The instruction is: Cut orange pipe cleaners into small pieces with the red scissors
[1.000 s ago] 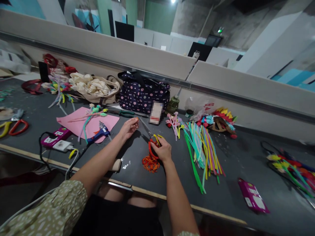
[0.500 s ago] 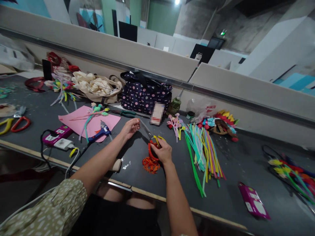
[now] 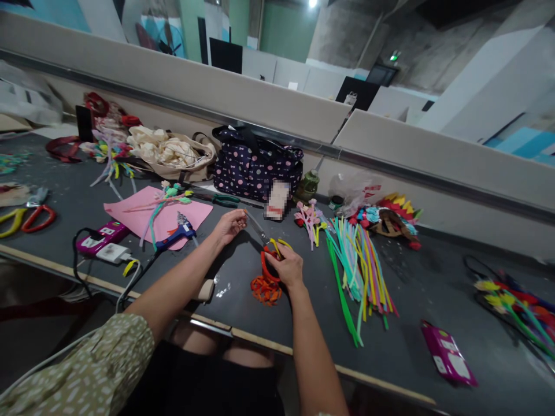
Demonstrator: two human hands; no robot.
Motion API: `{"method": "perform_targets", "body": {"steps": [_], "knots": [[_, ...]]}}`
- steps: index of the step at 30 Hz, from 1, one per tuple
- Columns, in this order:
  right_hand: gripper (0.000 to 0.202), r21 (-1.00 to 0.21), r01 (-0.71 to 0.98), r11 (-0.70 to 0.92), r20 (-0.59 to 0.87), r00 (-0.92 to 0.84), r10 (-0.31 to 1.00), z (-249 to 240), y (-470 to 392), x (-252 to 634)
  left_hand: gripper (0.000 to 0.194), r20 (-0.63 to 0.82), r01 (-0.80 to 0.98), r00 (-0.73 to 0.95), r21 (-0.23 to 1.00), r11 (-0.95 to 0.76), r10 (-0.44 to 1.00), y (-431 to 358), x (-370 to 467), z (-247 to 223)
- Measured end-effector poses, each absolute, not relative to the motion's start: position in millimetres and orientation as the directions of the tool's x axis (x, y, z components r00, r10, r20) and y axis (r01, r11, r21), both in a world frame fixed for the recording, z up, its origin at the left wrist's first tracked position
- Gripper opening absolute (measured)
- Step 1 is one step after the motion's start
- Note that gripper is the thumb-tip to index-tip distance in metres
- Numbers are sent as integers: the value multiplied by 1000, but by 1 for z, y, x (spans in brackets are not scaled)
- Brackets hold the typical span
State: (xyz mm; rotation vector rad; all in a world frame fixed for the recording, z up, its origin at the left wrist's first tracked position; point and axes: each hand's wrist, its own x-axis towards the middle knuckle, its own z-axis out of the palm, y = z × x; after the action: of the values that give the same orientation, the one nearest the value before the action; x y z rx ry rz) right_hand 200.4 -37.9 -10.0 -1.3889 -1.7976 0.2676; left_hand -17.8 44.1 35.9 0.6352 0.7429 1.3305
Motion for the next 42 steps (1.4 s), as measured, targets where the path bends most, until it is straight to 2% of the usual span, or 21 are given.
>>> {"method": "perform_targets", "body": {"steps": [23,36,42], "knots": [[34,-639,707,302,381,-50,923,-7,-36,200,22,-132,-587,92,793,161,987,49,-21,29],[37,-452,876,168,256,-54,965,-1,-36,199,15,-261,-518,5,825,226,965,58,-26,19],[45,-268,955,128,257,-57,965,4,-38,197,14,-278,-513,-50,832,214,959,60,-27,18]]}}
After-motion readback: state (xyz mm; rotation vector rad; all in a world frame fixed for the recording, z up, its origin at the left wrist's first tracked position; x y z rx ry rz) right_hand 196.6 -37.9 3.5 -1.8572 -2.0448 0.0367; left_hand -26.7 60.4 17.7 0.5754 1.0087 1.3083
